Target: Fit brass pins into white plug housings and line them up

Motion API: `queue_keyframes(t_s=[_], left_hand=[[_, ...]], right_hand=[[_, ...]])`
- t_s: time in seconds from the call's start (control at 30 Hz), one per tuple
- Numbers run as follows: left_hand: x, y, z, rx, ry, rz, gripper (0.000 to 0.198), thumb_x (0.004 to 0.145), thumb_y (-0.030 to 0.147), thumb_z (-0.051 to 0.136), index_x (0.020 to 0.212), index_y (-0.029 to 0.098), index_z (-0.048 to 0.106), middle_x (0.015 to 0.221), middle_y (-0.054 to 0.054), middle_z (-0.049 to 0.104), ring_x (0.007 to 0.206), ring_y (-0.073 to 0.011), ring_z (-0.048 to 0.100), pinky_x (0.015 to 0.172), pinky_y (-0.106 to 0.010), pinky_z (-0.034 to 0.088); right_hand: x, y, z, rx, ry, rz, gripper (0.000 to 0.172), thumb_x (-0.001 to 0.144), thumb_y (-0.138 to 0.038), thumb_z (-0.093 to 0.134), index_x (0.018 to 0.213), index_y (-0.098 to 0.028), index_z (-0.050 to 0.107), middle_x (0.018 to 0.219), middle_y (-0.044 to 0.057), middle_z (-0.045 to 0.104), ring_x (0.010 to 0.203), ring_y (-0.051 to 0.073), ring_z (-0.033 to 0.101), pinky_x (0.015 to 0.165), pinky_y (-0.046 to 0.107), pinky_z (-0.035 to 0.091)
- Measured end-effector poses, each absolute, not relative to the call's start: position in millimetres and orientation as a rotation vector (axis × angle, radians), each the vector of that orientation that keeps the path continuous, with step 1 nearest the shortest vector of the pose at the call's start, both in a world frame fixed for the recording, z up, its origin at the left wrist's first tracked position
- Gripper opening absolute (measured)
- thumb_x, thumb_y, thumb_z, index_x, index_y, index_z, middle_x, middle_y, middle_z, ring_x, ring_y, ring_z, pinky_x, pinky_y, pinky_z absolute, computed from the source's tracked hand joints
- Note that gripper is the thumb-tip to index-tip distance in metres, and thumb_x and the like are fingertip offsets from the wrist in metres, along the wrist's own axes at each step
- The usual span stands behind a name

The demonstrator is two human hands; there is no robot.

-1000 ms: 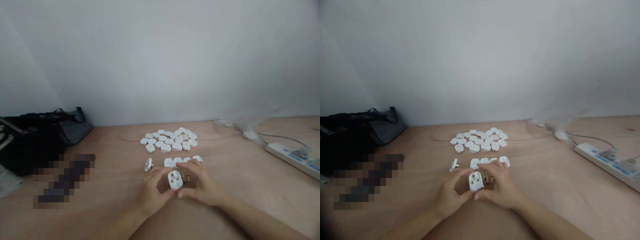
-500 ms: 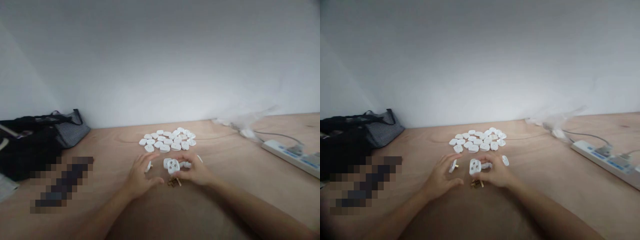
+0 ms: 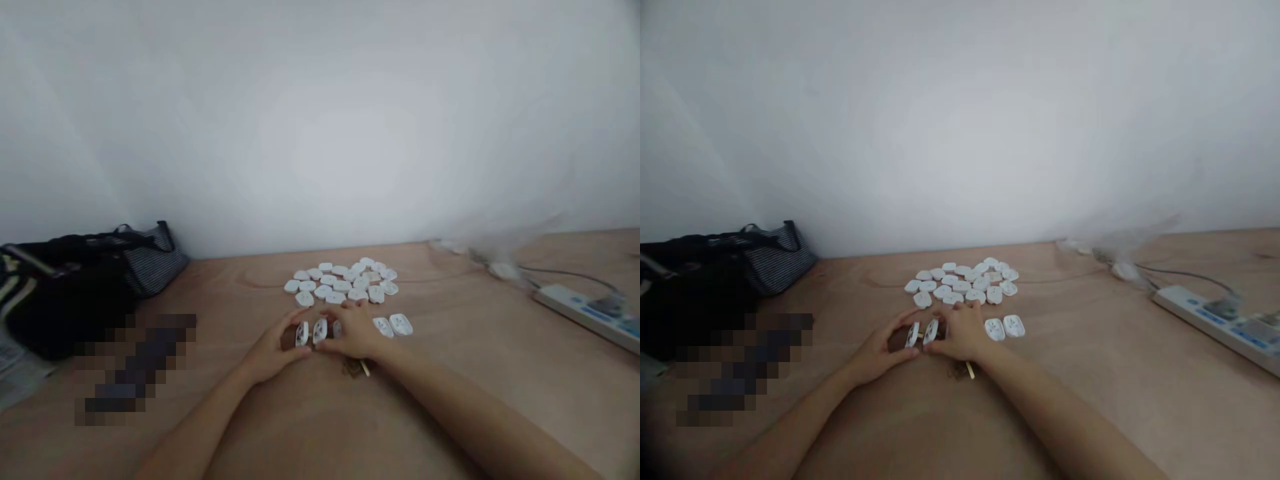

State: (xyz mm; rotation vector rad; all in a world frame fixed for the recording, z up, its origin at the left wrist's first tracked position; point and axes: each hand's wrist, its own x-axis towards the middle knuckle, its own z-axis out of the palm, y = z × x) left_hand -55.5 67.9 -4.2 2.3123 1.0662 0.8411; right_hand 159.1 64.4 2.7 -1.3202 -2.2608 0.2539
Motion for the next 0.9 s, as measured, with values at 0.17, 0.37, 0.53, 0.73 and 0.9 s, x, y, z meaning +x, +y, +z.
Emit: queue_keyframes(t_s=[0.17,0.37,0.53,0.73,0.9], left_hand=[[-51,61,2,2.493,1.197,1.072,0.050,0.071,0.029,0.073,0.115,0.017,0.054,0.113,-0.011,0.061,0.106,-0.0286,0.056,0.092,-0.045,0.043],[-17,28,-1,2.657,0.912,0.999,0.011,0.085,0.018,0.057,0.078,0.017,0.065,0.076,-0.003,0.058,0.071,-0.0151,0.056,0.067,-0.026,0.047],[9,11,-10,2.532,0.900,0.877,0.016,0.086,0.016,0.055,0.094,0.018,0.068,0.082,-0.004,0.060,0.075,-0.0152,0.057,0.068,-0.025,0.047],[25,21,-11,2.534,0.913,0.780,0.026,0.089,0.015,0.048,0.109,0.017,0.065,0.090,-0.007,0.059,0.082,-0.0174,0.057,0.074,-0.029,0.047],[32,21,-11,2.532,0.866,0.724,0.021,0.086,0.017,0.056,0.103,0.018,0.068,0.095,-0.008,0.061,0.088,-0.0193,0.057,0.079,-0.030,0.046]], right_hand=[[183,68,4,-1.344,-2.328,0.182,0.067,0.056,-0.062,0.073,0.110,-0.024,0.062,0.109,0.009,0.062,0.102,0.031,0.049,0.084,0.045,0.028],[195,70,-5,-1.368,-2.342,0.134,0.043,0.062,-0.053,0.074,0.096,-0.029,0.068,0.106,0.006,0.062,0.099,0.029,0.050,0.082,0.043,0.029],[205,56,-3,-1.404,-2.201,0.077,0.042,0.069,-0.052,0.069,0.102,-0.026,0.064,0.105,0.006,0.063,0.099,0.028,0.049,0.083,0.041,0.028],[234,24,-8,-1.403,-1.890,0.000,0.034,0.071,-0.048,0.068,0.094,-0.025,0.063,0.093,0.004,0.068,0.091,0.027,0.054,0.078,0.038,0.029],[240,17,-20,-1.453,-1.802,0.036,0.033,0.069,-0.046,0.070,0.093,-0.025,0.064,0.090,0.003,0.069,0.088,0.026,0.056,0.079,0.039,0.029]])
